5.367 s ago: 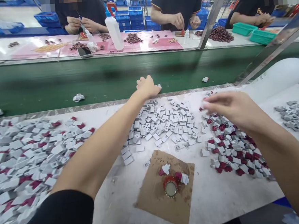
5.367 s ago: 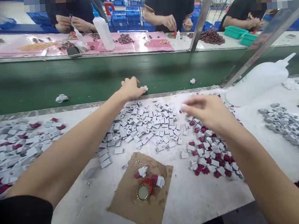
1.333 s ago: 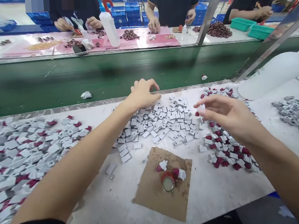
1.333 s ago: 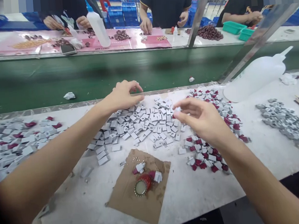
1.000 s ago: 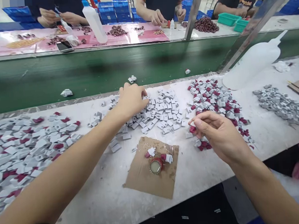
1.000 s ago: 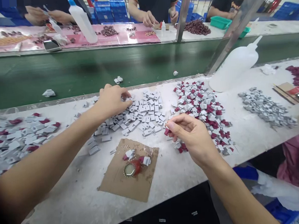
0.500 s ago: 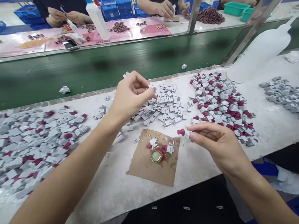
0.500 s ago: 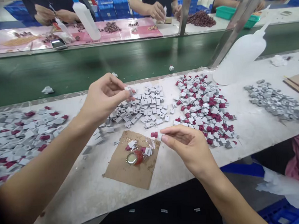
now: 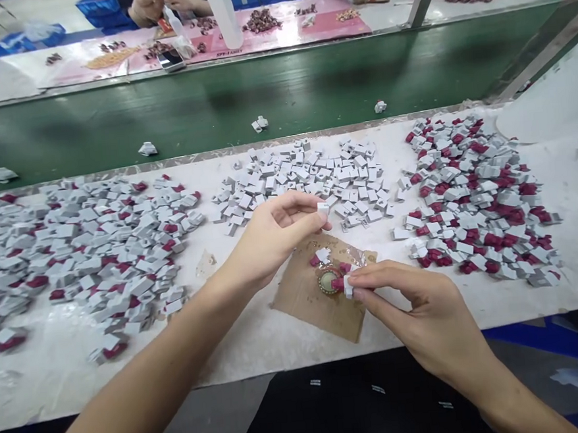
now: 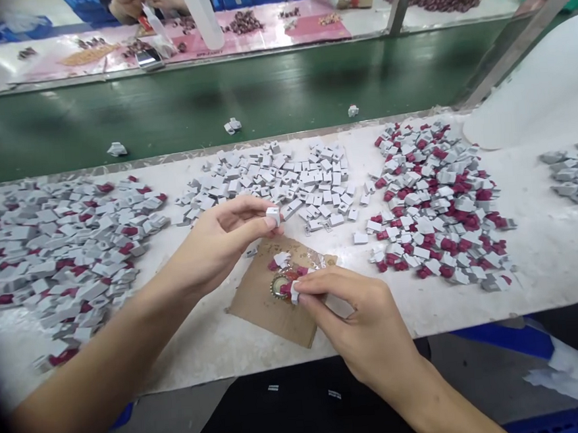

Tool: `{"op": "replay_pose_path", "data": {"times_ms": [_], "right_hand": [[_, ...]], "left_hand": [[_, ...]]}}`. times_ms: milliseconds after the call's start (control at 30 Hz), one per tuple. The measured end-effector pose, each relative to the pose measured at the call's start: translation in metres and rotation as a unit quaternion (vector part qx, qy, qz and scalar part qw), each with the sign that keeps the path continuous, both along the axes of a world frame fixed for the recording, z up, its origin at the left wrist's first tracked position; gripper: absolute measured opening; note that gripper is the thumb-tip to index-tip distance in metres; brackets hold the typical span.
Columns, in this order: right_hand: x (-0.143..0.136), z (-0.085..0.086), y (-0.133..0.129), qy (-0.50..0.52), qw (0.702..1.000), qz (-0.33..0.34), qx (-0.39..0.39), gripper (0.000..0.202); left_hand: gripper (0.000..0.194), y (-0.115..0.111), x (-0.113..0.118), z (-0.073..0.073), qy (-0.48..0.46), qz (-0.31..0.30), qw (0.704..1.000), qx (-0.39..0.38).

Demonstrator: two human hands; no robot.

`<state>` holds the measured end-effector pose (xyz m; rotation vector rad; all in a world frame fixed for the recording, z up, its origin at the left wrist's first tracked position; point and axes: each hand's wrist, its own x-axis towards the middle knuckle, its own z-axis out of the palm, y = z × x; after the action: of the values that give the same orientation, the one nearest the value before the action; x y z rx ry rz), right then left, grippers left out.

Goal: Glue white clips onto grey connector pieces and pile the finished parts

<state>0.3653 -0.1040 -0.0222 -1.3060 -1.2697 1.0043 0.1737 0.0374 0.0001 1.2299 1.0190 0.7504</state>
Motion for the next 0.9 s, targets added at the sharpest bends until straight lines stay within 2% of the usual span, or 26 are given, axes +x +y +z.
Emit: {"op": "replay_pose_path", "data": {"times_ms": [133, 267, 400, 533, 700, 900], "right_hand": [[-0.001, -0.002, -0.001, -0.02, 1.0, 0.01, 0.01, 0.022], [0.002, 0.003, -0.002, -0.005, 1.0, -0.013, 0.0, 0.018], [0.014, 0.008, 0.006, 0.07, 0.995, -0.06, -0.04, 0.011], [0.028, 0.009, 0.027, 0.175, 0.976, -0.117, -0.05, 0.016], [0.035, 0.012, 0.045, 0.239, 0.966, -0.097, -0.026, 0.012], [0.033, 0.012, 0.045, 0.25, 0.962, -0.11, -0.022, 0.013]], "left_hand": [[0.029, 0.0, 0.0, -0.003, -0.008, -0.013, 1.0, -0.001], [0.023, 0.0, 0.002, -0.002, -0.013, -0.033, 0.999, 0.001], [0.023, -0.001, 0.006, 0.002, -0.007, -0.046, 0.999, 0.003], [0.023, -0.005, 0.016, 0.008, -0.027, -0.076, 0.997, -0.011], [0.022, -0.008, 0.03, 0.014, -0.06, -0.116, 0.991, -0.009], [0.021, -0.01, 0.038, 0.011, -0.083, -0.119, 0.989, 0.001]]}}
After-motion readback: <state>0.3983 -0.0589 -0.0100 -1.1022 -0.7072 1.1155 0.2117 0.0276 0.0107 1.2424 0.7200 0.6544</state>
